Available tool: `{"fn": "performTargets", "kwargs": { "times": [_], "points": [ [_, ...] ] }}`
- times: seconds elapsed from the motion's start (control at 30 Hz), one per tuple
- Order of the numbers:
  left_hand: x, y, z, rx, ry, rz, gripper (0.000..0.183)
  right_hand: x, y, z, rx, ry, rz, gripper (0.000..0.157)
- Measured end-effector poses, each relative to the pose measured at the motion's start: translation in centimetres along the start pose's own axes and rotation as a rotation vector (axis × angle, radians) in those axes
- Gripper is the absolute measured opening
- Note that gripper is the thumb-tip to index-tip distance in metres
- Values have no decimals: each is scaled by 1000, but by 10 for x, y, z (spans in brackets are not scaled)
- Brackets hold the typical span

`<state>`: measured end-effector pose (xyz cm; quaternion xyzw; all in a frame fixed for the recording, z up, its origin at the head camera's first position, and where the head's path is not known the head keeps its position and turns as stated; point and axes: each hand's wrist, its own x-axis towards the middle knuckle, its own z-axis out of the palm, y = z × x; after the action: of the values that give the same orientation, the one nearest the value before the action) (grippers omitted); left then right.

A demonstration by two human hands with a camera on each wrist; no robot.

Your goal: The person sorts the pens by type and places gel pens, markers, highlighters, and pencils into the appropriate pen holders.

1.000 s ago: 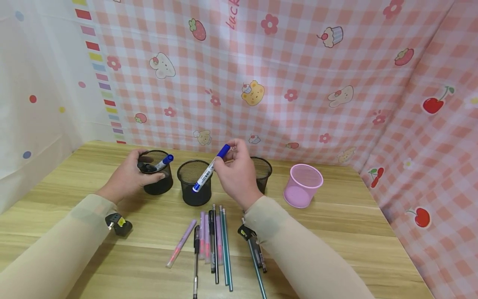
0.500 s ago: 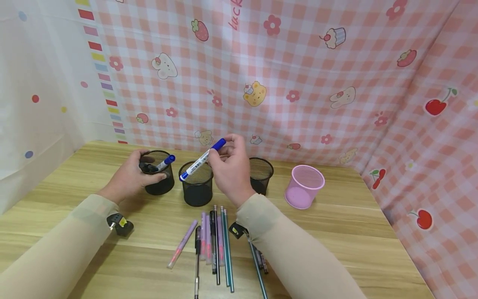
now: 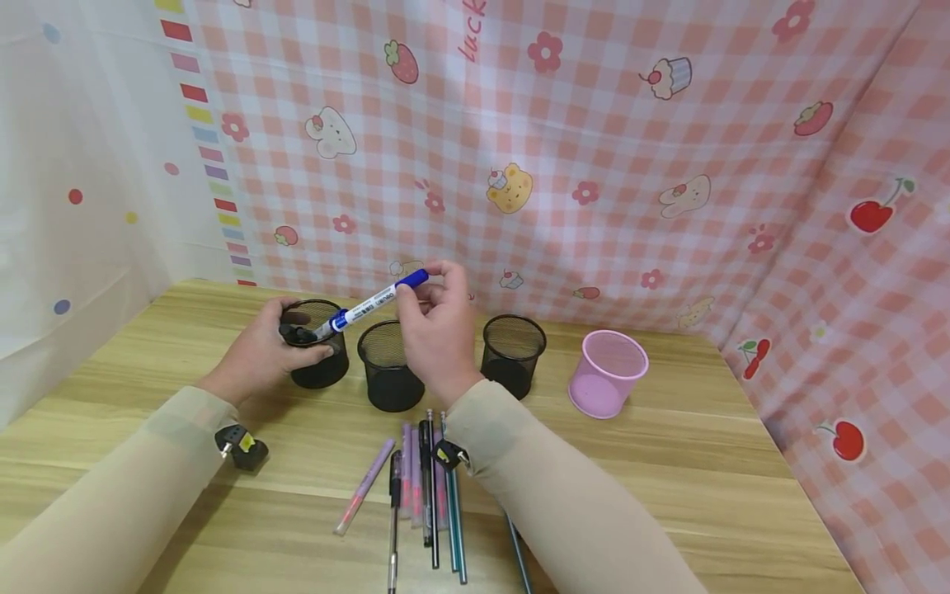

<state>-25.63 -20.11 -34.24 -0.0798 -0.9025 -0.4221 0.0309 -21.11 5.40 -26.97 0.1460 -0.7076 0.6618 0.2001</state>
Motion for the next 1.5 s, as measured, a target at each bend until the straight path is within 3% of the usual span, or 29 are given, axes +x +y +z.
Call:
{"fn": "performTargets", "kwargs": {
  "times": [0.3,0.83,1.03,1.5],
  "points": [
    [1,1,1,4,2,8,104,0,3,12,-23,-13,8,27],
    [-1,2,1,-3,14,9,103,-6,10,25,-80,-73,-68,22],
    [-1,1,1,-9,14,10,104,-8,10,28,-151,-88,-105,19],
    [-2,0,0,-46,8,4,102,-11,12,31,-206,-121,-92,15]
  ]
}}
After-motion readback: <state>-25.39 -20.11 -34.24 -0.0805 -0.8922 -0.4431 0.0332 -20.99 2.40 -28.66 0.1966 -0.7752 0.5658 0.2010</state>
